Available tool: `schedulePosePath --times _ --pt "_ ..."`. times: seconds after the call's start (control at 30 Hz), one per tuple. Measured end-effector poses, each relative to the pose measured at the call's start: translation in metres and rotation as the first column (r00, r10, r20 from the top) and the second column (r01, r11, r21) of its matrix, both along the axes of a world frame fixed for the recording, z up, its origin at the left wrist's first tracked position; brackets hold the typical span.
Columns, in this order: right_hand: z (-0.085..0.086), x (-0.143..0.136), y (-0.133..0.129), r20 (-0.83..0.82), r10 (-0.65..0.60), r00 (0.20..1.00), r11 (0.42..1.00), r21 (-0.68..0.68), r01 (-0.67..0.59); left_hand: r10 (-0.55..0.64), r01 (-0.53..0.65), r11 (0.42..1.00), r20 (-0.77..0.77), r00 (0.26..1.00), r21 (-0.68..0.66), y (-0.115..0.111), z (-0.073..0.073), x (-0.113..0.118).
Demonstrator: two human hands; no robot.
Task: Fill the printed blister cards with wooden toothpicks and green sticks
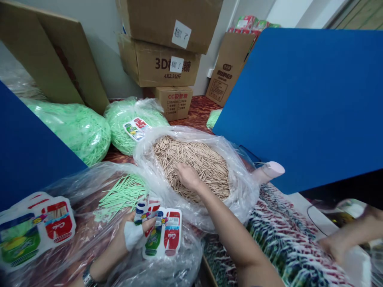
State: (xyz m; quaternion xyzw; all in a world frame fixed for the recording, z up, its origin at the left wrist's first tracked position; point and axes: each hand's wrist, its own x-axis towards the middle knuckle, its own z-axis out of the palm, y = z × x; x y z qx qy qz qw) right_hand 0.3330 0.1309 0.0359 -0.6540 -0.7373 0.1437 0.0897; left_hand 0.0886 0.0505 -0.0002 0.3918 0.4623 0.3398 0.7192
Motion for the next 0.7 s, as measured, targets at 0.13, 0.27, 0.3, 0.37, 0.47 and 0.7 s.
schedulePosePath --times 0.13,0.27,0.3,0.37,0.47,0.7 --pt "0.002 -0.013 -0.016 -0.885 -0.264 0.384 0.943 -0.154 0.294 -0.05 0.052 0.995 -0.021 0.999 0.082 0.006 0.0 0.006" --pt "0.015 -0.047 -0.029 -0.932 -0.297 -0.206 0.905 -0.344 0.25 -0.098 0.098 0.982 -0.011 0.995 0.163 0.008 0.006 0.011" --pt "0.021 -0.055 -0.032 -0.931 -0.268 -0.249 0.91 -0.329 0.252 -0.097 0.098 0.979 -0.015 0.995 0.181 0.008 0.008 0.012" --pt "0.035 -0.071 -0.039 -0.948 -0.172 -0.266 0.925 -0.249 0.288 -0.082 0.085 0.973 -0.022 0.996 0.216 0.008 0.011 0.012" --pt "0.051 -0.088 -0.048 -0.984 0.009 -0.177 0.934 -0.055 0.353 -0.061 0.071 0.955 -0.043 0.997 0.289 0.008 0.012 0.009" --pt "0.046 -0.108 -0.055 -0.968 0.13 0.214 0.901 0.205 0.381 -0.037 0.089 0.903 -0.13 0.991 0.421 0.007 0.018 0.002"
